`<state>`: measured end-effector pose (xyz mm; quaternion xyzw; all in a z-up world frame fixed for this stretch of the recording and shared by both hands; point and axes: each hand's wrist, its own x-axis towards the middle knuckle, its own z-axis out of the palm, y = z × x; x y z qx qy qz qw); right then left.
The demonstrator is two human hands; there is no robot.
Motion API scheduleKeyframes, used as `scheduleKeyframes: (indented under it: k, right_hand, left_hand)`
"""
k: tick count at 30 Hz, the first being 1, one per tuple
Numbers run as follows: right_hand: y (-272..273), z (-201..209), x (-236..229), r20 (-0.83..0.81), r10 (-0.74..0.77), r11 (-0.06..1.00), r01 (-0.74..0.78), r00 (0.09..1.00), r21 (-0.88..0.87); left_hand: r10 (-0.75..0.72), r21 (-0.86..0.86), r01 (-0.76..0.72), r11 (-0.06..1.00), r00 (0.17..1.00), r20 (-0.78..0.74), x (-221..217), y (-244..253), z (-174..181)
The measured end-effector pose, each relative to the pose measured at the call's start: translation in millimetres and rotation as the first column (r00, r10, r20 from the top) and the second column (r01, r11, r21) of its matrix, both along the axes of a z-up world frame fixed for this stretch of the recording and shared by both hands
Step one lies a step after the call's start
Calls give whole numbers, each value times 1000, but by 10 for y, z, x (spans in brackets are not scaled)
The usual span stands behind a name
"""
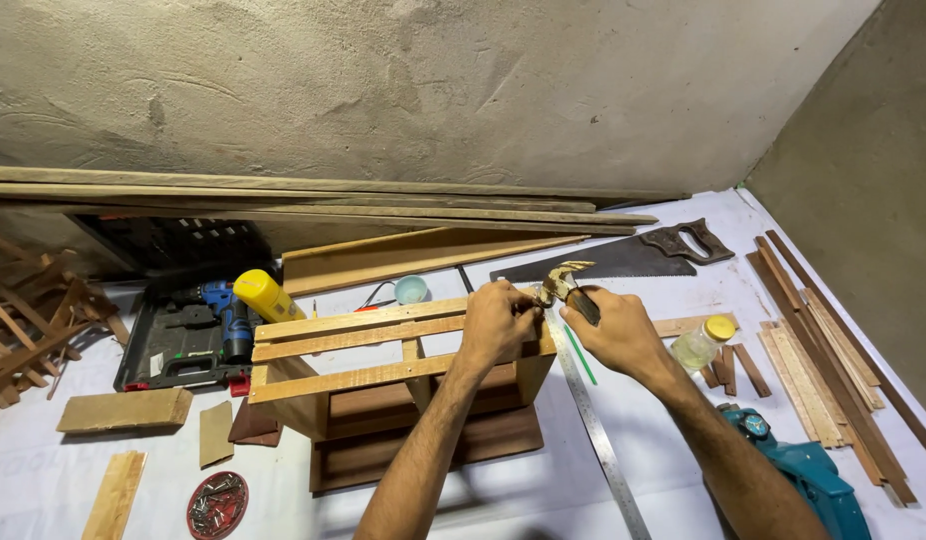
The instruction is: The person assembles a small wooden shelf unit on a work table. They position the frame, place thin wood slats across it, and hammer nails to fasten the slats, taking nails from a round tin and repositioning the shelf between hammering.
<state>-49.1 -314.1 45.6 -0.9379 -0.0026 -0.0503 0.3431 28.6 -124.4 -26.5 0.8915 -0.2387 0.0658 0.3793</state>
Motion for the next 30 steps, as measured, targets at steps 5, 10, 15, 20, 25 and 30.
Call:
scheduleKeyframes:
  k: [5, 10, 15, 20, 25, 30]
  right_hand:
    - [-4, -35, -19, 136, -37, 997, 27, 990, 76]
    - [-3, 1, -47, 90, -1, 1000, 1, 996, 4]
    - [59, 181, -131, -35, -122, 975, 126, 992, 184]
    - [-4, -55, -79, 92, -31, 994, 21, 995, 109]
    - [58, -25, -82, 88, -85, 973, 64, 993, 220]
    - [101, 160, -110, -93, -81, 984, 95, 992, 149]
  left_hand:
    - [2, 20, -3, 1000, 1000, 30, 55, -8, -74]
    - [-4, -8, 4, 1000, 1000, 30, 14, -2, -14]
    - [-3, -36, 5, 999, 999, 40, 38, 27, -60]
    - [-45, -198, 40, 979, 999, -23, -11, 51, 66]
    - [-50, -171, 43, 984, 998, -38, 3, 78, 34]
    - [-49, -187, 44, 981, 999, -20, 23, 69, 25]
